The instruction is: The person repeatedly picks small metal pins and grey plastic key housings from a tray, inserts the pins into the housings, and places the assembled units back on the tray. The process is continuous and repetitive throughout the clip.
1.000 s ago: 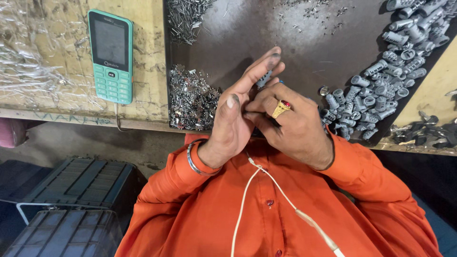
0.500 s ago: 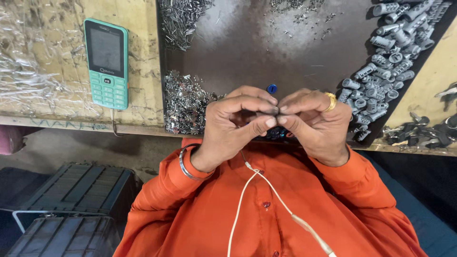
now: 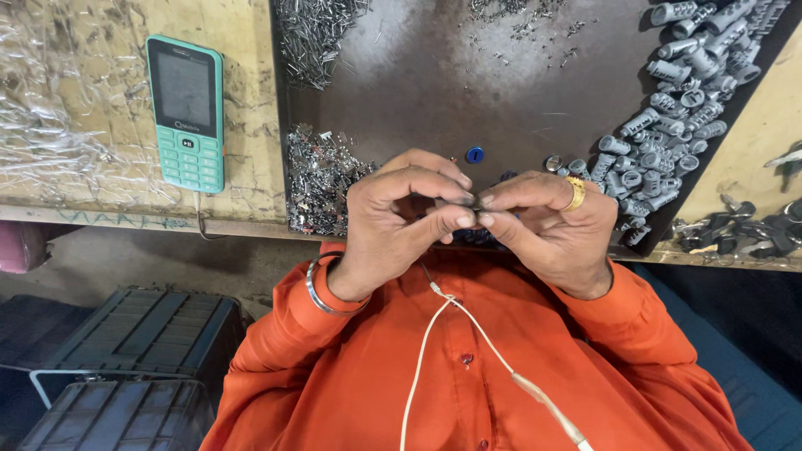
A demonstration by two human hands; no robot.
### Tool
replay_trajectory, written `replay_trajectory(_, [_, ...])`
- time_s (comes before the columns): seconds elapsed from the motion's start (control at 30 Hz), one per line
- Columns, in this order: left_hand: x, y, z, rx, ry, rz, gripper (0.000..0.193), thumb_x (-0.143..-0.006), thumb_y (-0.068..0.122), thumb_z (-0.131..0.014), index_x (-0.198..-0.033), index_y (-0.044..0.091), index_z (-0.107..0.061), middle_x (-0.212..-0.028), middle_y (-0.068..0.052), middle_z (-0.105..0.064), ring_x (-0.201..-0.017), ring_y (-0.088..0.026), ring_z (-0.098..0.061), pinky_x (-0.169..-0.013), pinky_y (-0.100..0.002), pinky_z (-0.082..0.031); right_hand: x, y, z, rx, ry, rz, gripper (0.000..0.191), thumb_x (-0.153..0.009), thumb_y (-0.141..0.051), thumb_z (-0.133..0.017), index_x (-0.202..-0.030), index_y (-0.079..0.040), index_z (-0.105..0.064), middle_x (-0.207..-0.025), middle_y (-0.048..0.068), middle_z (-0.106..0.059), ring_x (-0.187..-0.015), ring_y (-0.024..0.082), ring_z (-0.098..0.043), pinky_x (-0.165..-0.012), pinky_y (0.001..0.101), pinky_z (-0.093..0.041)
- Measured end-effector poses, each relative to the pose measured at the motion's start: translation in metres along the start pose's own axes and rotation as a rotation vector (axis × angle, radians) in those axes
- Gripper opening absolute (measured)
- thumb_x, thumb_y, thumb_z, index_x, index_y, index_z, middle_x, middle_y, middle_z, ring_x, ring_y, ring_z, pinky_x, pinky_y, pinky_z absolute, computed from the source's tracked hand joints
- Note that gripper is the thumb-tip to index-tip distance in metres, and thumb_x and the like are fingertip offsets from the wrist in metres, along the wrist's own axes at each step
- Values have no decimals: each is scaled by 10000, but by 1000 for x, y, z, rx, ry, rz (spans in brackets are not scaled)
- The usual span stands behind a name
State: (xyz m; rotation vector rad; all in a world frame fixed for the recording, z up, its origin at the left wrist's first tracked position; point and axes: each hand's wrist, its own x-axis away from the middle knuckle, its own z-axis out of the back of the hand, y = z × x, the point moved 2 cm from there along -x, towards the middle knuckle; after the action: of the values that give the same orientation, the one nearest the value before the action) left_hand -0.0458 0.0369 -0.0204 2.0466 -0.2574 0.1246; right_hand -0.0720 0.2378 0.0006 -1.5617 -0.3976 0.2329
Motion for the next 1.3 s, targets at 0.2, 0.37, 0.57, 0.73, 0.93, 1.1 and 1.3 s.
replay_trajectory(0.2, [-4,7,5,-5,-97,49,130,-943,-3,-807,-1037,-3,-717,-1163,-98,-661,-766,-61,-676,-644,-189,-574,-3,-2,2,13,-66,-15,117,-930,71,-756,-1023,17,-711,-987,146,-753,-789,149,-736,-668,207,-591])
replay_trajectory(0.37, [-10,13,13,-27,-217,164,167,-897,83,-851,-993,39,-721,-1088,-49,-687,-740,-44,-638,-634,-199,-526,-7,-5,4,-24,-148,20,141,-909,38,-779,-1026,11,-705,-1004,144,-740,-880,179,-738,-730,249,-607])
replay_trajectory(0.57, [-14,22,8,-201,-278,-41,250,-875,159,-906,-1016,89,-712,-1030,-4,-689,-817,-49,-605,-715,-195,-503,-6,-6,4,-27,-181,32,116,-932,48,-757,-1038,10,-729,-977,135,-738,-869,165,-729,-747,253,-612])
replay_trajectory(0.73, [-5,24,1,-309,-187,-106,274,-843,173,-907,-1063,114,-755,-981,2,-697,-787,-51,-642,-686,-197,-524,-1,-5,1,-333,-92,-97,208,-953,39,-752,-1123,-15,-645,-1019,68,-700,-911,109,-673,-814,243,-577])
replay_trajectory(0.93, [0,20,-3,-367,-141,-180,253,-846,160,-906,-1063,131,-780,-969,-1,-675,-774,-71,-643,-651,-202,-515,6,-1,2,-456,-43,-260,226,-939,38,-762,-1110,-9,-622,-1018,85,-679,-916,90,-622,-867,246,-551])
replay_trajectory(1.1, [4,16,-4,-408,-81,-258,276,-817,146,-910,-1056,121,-775,-943,-2,-655,-762,-81,-627,-638,-208,-505,10,5,1,-471,-104,-254,119,-1012,1,-714,-1107,59,-670,-1005,138,-685,-888,140,-667,-844,290,-586])
replay_trajectory(1.3, [5,14,-8,-383,-64,-301,224,-885,117,-873,-1068,102,-745,-976,-14,-687,-809,-95,-678,-633,-209,-565,11,5,3,-523,-145,-361,109,-1039,-48,-650,-1052,60,-643,-1007,125,-666,-827,156,-689,-750,311,-634])
